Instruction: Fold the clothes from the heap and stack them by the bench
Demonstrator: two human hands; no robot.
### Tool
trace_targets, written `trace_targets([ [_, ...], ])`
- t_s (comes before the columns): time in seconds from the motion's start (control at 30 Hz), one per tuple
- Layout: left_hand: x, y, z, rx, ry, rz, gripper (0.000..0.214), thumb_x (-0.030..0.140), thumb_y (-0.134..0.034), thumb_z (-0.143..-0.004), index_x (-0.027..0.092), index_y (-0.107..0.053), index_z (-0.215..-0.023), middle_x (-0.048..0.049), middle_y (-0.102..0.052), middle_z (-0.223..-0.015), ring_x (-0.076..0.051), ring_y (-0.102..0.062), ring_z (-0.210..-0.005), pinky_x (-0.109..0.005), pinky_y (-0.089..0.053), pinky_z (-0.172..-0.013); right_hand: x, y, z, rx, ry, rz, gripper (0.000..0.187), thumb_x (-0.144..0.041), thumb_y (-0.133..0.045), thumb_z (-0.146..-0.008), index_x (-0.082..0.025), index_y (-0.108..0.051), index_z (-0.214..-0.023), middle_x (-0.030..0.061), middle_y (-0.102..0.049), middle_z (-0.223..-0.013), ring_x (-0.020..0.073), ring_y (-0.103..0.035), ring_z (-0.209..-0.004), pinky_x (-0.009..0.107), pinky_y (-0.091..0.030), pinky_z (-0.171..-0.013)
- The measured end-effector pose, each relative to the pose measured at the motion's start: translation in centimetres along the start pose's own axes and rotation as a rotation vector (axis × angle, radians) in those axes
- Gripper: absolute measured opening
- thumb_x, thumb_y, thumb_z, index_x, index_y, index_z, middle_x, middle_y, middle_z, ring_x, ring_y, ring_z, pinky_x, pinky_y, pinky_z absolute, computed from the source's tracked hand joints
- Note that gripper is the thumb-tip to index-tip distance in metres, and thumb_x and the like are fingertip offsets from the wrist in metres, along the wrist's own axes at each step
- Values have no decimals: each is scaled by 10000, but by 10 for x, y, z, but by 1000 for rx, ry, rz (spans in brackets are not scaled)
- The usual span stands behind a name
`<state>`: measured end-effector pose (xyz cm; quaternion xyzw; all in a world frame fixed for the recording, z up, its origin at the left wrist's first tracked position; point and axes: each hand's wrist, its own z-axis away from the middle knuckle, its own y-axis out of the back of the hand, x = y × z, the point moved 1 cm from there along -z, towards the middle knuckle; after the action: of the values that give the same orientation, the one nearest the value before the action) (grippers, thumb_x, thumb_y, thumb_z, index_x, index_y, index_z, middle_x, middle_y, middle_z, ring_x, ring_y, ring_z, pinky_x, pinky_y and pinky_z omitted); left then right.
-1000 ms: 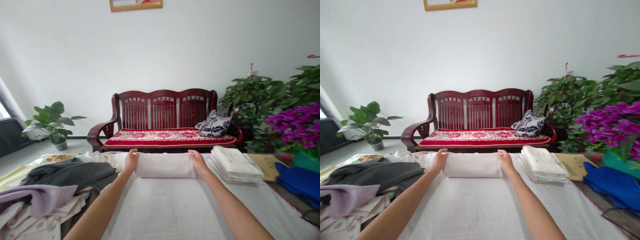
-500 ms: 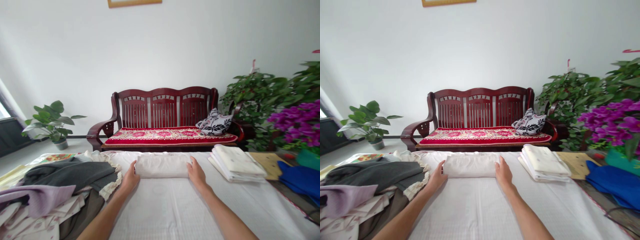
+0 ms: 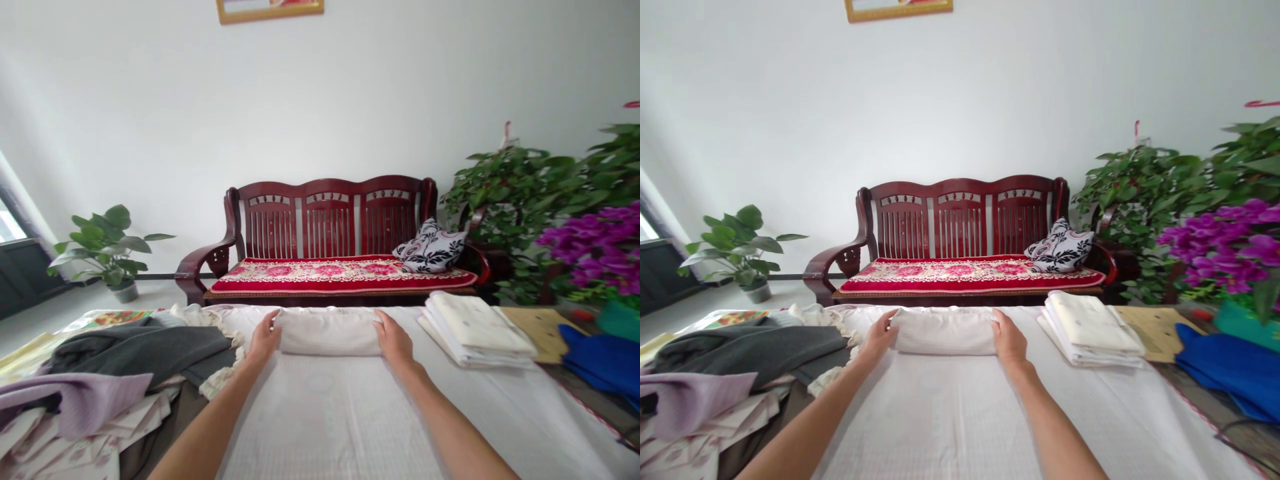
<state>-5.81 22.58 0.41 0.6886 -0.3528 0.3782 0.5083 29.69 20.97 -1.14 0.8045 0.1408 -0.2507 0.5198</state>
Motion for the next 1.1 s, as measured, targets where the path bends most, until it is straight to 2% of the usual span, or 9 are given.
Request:
trace_targets([
  [0.13,0,-3,-3,80,-23,-157,584,193,-497,-840,207,-489,-1423,-29,-684,-984,-137,-633,-709,-243,-471,-687,-2,4,-8,50,59,-34,411,-305,-414,-960,-316,-574,-1339,13,-632,-1345,216,-614,-1169,320,-472,-933],
  [0.27,-9,-5,5,37,106,-379,488,217,-507,-880,187,-548,-1365,-86,-702,-1032,-223,-673,-938,-306,-467,-810,4,2,-6,-60,3,138,391,-301,-439,-955,-290,-592,-1314,37,-653,-1288,221,-644,-1084,322,-484,-866],
  [0.4,-6,-4,12,26,139,-432,498,291,-520,-892,201,-522,-1382,-135,-679,-1177,-298,-651,-1072,-380,-459,-877,-5,7,-2,-44,4,207,413,-270,-442,-949,-239,-587,-1334,106,-604,-1349,270,-627,-1097,383,-464,-894],
  [0.53,7,-9,13,70,130,-446,582,328,-483,-932,171,-375,-1481,-208,-505,-1427,-317,-544,-1267,-389,-415,-989,-35,6,7,26,222,354,501,-272,-424,-958,-167,-482,-1444,136,-438,-1528,306,-419,-1366,442,-324,-1094],
  [0.6,10,-13,9,51,208,-357,606,287,-504,-924,115,-353,-1485,-246,-462,-1456,-328,-475,-1340,-385,-368,-1048,-47,0,14,-62,353,373,541,-334,-399,-975,-157,-426,-1486,113,-392,-1567,284,-311,-1446,451,-220,-1170],
  [0.67,10,-15,1,33,291,-269,629,241,-544,-897,76,-351,-1472,-260,-464,-1453,-329,-441,-1371,-369,-347,-1069,-53,-8,20,-210,393,373,566,-400,-364,-988,-160,-406,-1500,94,-373,-1581,270,-260,-1476,469,-161,-1198],
  [0.77,10,-12,-10,4,378,-164,607,230,-604,-856,59,-415,-1407,-253,-530,-1396,-327,-508,-1309,-344,-417,-998,-55,-15,25,-341,330,378,580,-442,-319,-999,-153,-423,-1490,96,-364,-1583,273,-261,-1479,495,-160,-1199],
  [0.93,20,-6,-12,-143,525,146,271,278,-612,-855,89,-636,-1048,-166,-723,-1029,-273,-696,-930,-320,-535,-744,-75,-18,28,-266,342,309,550,-405,-310,-1003,-163,-441,-1479,102,-389,-1569,255,-256,-1482,499,-117,-1210],
  [1.1,36,-5,-2,-223,562,425,172,296,-638,-837,137,-630,-903,-74,-717,-793,-188,-684,-731,-275,-554,-686,-99,-32,38,-347,392,210,567,-446,-291,-1006,-192,-411,-1498,72,-350,-1591,241,-232,-1492,490,-128,-1211],
])
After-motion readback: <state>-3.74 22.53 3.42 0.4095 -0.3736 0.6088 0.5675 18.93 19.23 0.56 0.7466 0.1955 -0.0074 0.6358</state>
